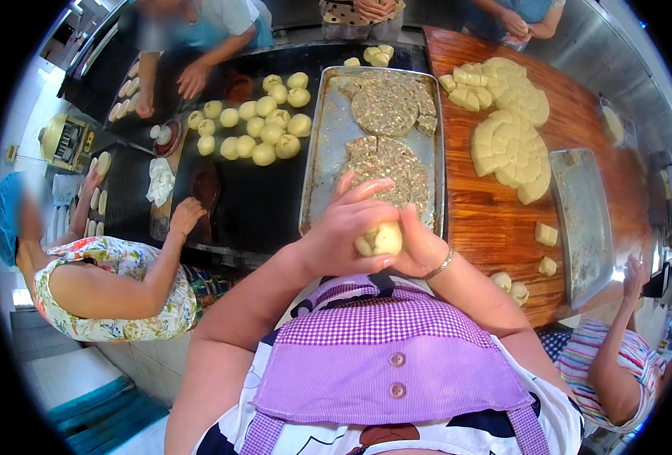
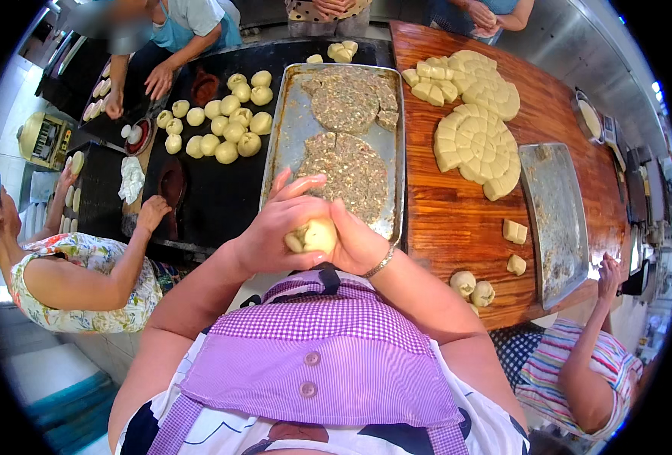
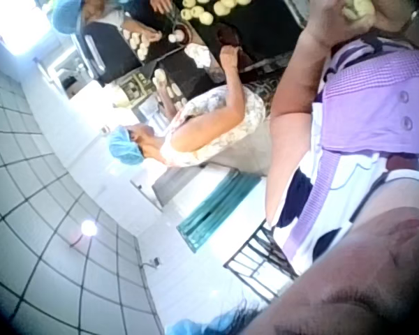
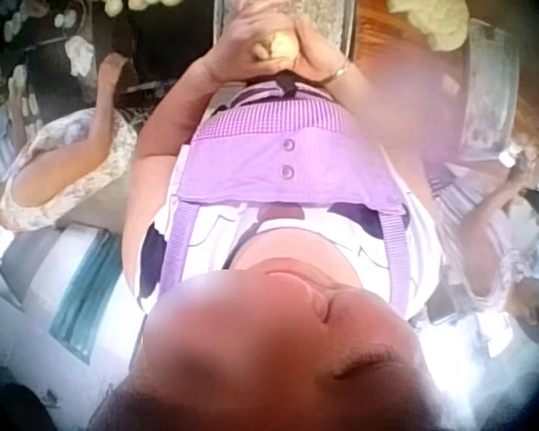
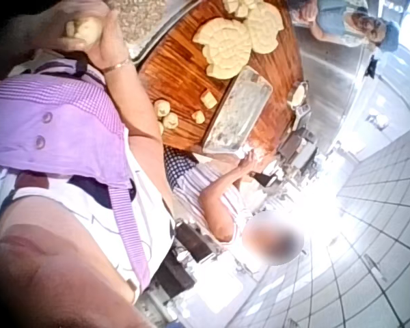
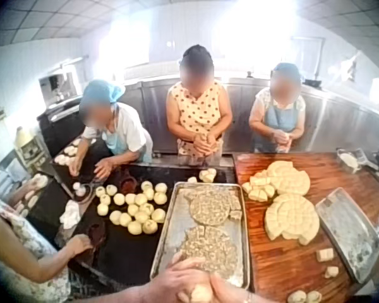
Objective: The person prepares buns by flattening dough by hand, placing a portion of meat filling in the center, and folding the dough around the filling to seal it.
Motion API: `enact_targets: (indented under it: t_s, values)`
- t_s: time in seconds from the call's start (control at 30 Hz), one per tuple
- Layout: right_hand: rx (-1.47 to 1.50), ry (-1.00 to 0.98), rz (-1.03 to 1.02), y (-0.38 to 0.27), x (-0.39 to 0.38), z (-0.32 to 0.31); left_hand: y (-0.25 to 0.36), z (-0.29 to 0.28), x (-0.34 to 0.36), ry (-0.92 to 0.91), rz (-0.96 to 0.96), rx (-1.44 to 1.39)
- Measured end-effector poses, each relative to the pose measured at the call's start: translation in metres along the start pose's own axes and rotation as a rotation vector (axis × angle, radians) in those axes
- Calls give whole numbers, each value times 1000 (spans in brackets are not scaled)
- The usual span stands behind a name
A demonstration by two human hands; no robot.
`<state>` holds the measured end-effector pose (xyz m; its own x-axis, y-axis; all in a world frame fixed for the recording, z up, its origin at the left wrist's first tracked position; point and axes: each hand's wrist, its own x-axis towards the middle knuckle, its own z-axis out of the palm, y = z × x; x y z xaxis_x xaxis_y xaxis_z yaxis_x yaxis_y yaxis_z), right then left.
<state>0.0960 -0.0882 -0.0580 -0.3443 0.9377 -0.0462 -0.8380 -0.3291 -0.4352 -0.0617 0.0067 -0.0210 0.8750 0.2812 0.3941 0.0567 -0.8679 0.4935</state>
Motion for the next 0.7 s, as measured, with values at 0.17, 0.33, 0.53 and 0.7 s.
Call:
enact_targets:
  t_s: [0.17, 0.33, 0.53, 0.7]
  values:
    - [-472, 117, -280, 4, 9, 8, 14, 22, -2, 255, -230, -60]
    - [-536, 253, -240, 25, 4, -8, 9, 43, -2, 441, -1, -301]
    - [69, 268, 110, -9, 10, 6, 3, 14, -1, 121, 158, -232]
    - [-130, 459, -223, 6, 25, -1, 0, 31, -3, 286, -98, -10]
